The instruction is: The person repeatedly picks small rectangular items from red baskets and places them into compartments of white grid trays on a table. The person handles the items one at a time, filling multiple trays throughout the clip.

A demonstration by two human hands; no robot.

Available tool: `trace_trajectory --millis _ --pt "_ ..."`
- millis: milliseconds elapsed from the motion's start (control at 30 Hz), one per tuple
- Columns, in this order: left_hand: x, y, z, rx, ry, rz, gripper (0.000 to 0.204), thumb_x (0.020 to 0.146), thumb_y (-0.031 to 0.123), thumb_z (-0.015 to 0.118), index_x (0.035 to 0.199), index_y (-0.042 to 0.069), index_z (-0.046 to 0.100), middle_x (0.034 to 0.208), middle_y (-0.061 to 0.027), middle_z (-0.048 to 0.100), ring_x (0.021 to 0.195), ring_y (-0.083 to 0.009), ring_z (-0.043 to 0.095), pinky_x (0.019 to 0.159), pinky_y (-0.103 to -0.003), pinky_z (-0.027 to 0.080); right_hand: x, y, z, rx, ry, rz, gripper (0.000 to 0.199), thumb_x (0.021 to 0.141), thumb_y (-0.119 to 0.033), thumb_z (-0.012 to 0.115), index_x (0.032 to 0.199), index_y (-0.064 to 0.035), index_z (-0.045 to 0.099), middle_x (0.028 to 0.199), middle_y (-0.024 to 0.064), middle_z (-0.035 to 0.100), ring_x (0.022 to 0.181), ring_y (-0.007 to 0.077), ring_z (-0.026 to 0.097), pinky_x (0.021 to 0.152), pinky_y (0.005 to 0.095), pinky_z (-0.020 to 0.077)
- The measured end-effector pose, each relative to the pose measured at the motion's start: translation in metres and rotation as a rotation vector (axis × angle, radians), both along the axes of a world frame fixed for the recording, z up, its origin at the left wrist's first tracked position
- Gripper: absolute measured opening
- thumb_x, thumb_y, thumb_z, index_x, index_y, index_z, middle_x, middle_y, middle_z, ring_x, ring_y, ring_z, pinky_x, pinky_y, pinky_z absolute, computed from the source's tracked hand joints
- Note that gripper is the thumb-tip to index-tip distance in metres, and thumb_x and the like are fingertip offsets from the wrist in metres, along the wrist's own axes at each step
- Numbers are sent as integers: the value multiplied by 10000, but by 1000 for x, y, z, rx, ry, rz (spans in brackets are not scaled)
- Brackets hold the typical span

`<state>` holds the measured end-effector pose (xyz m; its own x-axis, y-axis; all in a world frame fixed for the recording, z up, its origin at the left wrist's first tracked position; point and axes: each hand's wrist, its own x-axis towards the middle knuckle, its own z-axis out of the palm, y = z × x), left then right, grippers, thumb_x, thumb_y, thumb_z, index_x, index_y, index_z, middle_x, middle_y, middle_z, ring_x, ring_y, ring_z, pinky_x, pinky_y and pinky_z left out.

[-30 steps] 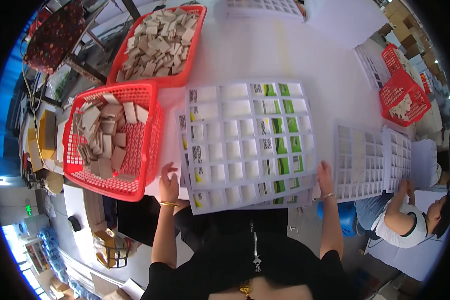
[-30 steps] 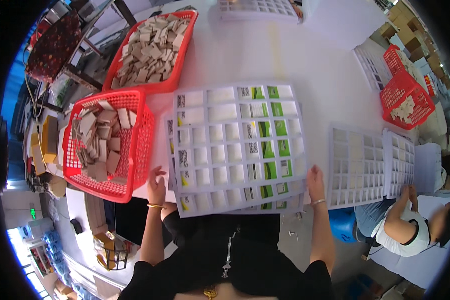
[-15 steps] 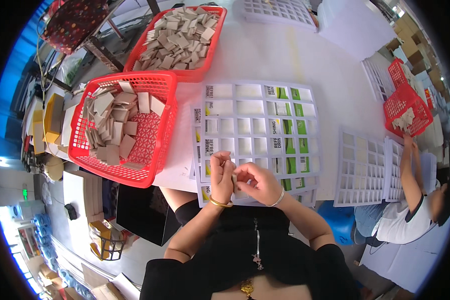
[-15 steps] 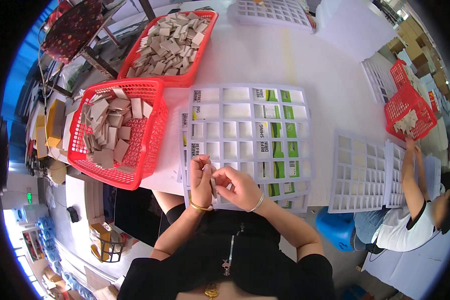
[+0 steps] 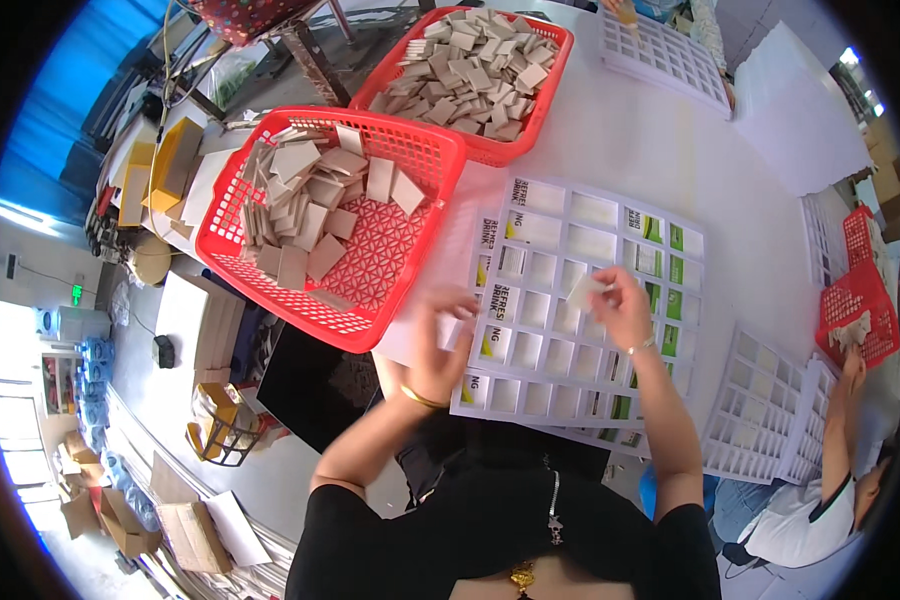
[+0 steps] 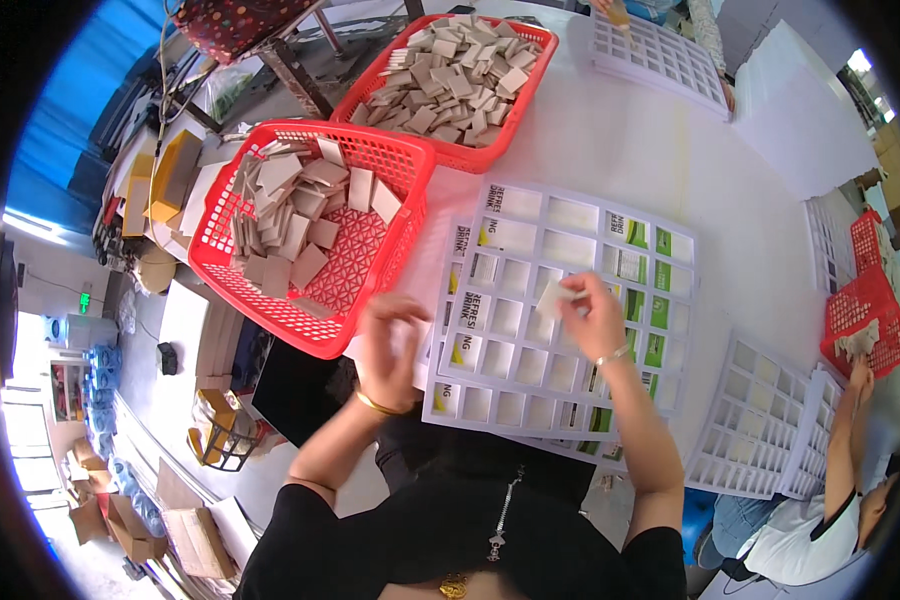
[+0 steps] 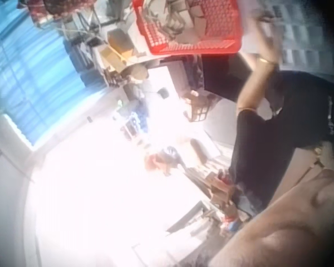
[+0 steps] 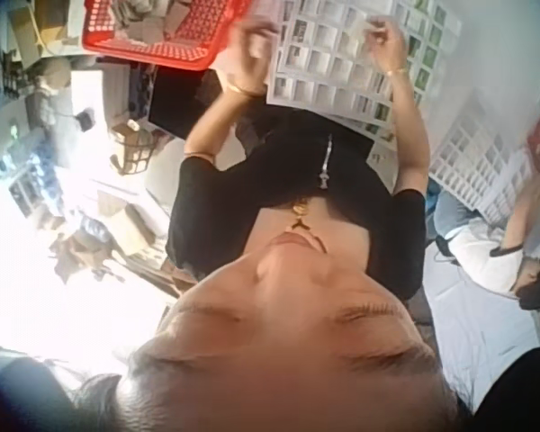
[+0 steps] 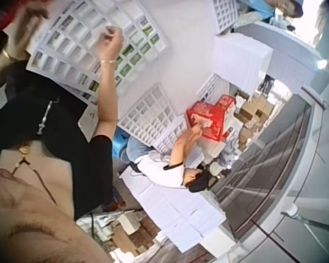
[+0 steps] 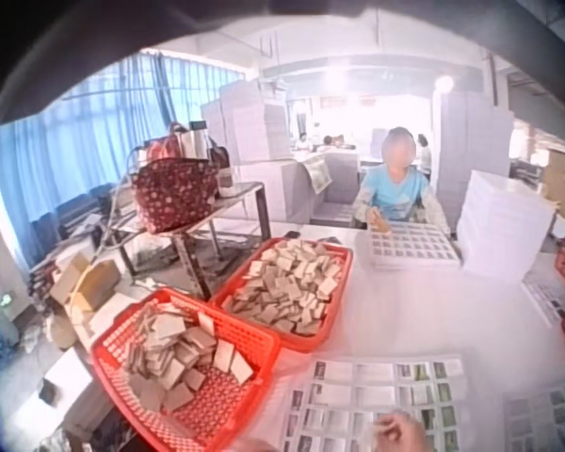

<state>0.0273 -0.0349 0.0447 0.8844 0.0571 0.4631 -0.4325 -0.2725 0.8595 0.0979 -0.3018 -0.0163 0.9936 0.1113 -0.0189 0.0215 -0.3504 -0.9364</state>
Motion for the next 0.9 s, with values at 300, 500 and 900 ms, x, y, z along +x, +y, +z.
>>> trace_trajectory --millis 300,500,900 --pt "86 247 -4 429 57 638 114 855 89 575 948 31 604 837 -74 620 712 -184 603 639 -299 486 50 0 -17 -311 -36 115 185 749 -111 713 894 -59 612 779 52 658 684 150 592 631 276 471" --pt "113 365 -56 774 317 683 279 805 196 640 1018 25 584 971 -141 632 868 -289 618 752 -397 492 52 1 -20 -474 -324 218 219 653 -88 753 835 -93 631 840 61 584 760 224 554 674 344 461" --pt "182 326 -108 709 1060 905 1252 622 532 774 1427 -60 19 1286 -276 474 1158 -358 529 972 -403 439 5 -5 16 -593 -458 145 240 628 -88 758 814 -91 608 875 76 524 809 276 529 732 399 414"
